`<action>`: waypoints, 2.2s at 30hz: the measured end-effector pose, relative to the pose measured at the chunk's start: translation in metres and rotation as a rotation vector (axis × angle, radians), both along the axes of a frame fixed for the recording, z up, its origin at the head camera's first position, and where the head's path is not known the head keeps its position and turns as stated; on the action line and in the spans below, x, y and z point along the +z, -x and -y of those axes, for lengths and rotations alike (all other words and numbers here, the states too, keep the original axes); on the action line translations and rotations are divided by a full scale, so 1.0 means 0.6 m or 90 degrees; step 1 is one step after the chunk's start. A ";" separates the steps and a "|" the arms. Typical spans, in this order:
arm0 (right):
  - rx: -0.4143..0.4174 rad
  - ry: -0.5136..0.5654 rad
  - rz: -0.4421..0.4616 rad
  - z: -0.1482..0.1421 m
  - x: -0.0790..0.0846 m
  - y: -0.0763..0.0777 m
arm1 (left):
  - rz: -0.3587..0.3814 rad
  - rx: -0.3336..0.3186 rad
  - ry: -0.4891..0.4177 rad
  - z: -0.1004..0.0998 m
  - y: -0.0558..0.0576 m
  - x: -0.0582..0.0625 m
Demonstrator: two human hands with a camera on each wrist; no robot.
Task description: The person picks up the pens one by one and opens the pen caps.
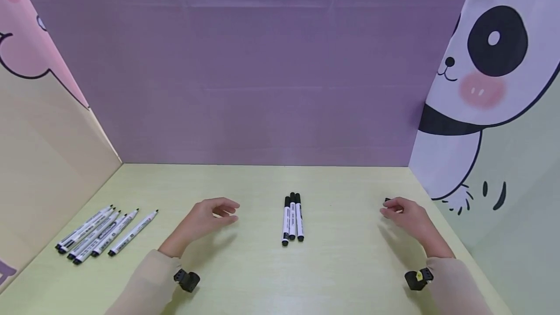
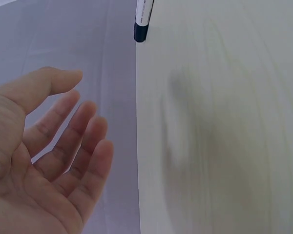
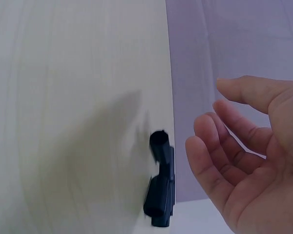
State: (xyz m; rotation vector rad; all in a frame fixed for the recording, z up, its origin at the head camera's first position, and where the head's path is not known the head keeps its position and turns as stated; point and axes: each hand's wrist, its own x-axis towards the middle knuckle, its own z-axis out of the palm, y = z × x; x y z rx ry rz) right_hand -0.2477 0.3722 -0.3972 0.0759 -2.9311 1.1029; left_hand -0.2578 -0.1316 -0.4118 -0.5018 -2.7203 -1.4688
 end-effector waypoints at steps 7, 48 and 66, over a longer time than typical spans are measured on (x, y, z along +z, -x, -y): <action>0.027 0.017 -0.004 0.036 0.001 0.003 | 0.003 -0.011 -0.013 -0.022 0.004 0.000; 0.138 0.037 -0.031 0.167 0.001 0.015 | 0.095 -0.027 0.008 -0.162 0.034 -0.029; 0.170 0.057 -0.036 0.187 -0.007 0.017 | 0.095 0.018 0.067 -0.200 0.051 -0.033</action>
